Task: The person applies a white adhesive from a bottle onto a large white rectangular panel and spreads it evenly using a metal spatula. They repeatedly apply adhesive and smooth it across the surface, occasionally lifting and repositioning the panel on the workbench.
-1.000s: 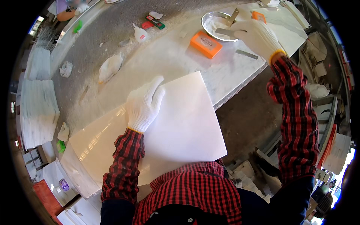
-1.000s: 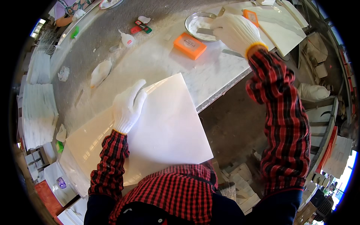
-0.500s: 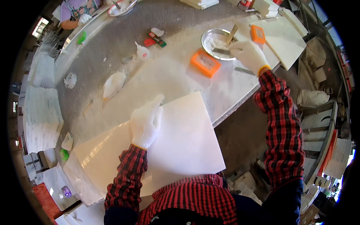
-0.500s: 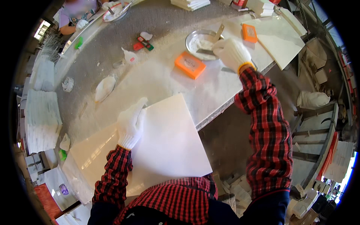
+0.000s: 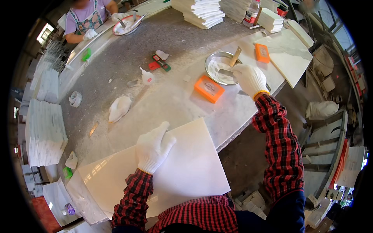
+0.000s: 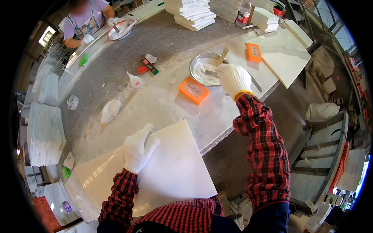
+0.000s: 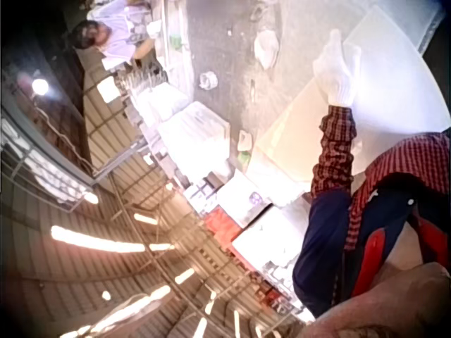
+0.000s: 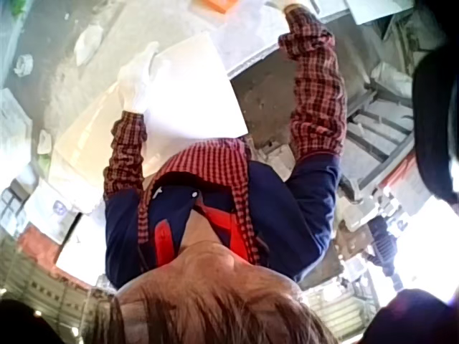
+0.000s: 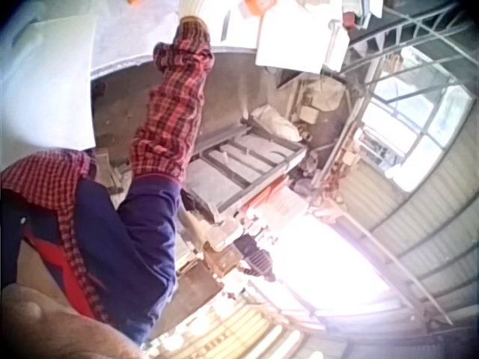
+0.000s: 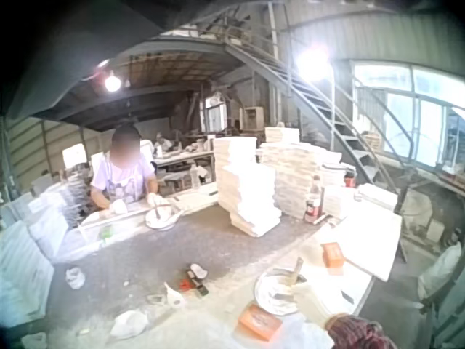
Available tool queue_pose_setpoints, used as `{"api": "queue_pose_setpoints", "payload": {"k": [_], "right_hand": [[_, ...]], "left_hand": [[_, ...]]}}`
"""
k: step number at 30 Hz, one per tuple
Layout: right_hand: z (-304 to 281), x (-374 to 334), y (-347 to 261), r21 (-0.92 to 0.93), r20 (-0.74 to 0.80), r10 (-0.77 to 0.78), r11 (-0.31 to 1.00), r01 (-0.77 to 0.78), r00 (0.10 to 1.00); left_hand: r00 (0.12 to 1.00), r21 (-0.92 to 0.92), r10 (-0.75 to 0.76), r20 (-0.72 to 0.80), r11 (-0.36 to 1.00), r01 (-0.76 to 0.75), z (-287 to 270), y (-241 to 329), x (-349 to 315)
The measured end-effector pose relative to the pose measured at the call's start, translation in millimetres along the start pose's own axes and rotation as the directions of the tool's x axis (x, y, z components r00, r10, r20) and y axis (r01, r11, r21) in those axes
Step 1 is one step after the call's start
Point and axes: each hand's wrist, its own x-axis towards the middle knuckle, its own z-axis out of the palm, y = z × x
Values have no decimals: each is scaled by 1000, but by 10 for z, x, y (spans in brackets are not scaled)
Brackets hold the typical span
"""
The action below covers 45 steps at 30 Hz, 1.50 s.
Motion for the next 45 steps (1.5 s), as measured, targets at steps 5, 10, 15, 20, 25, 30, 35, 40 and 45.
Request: {"api": "queue_pose_setpoints", "payload": {"k": [5, 10, 15, 20, 25, 30, 35, 40, 45], "right_hand": [[-82, -2, 222, 206, -13, 16, 979, -13, 1000], [44, 106, 449, 175, -116, 14, 985, 7, 993], [-16, 146, 326, 142, -118, 8, 990, 9, 993], [72, 27, 129, 64, -124, 22, 998, -14, 992], [283, 90, 190, 105, -63, 99, 990, -92, 993], [317, 100, 287, 279, -78, 124, 955, -98, 989], [123, -85, 179, 568, 57, 240, 791, -229, 969], [-61, -527, -22, 747, 169, 265, 594, -299, 949], [-114, -968, -133, 726, 308, 194, 585, -362, 931]], "left_hand": [[999, 0, -20, 36, 1000, 20, -12, 2, -1], [998, 16, -9, 58, 1000, 8, -6, -5, 0], [998, 31, -16, 65, 999, 14, -5, -29, -25], [998, 52, -8, 58, 999, 5, -5, -24, -39], [999, 45, -7, 53, 999, 4, -9, -23, -40], [1000, 39, 28, 0, 999, -28, 43, -46, -41], [1000, -25, 3, 14, 1000, -3, -26, -4, -40], [997, -216, -52, -48, 976, 40, -38, 67, -30], [994, -198, 8, -109, 980, -30, 19, -20, -75]]}}
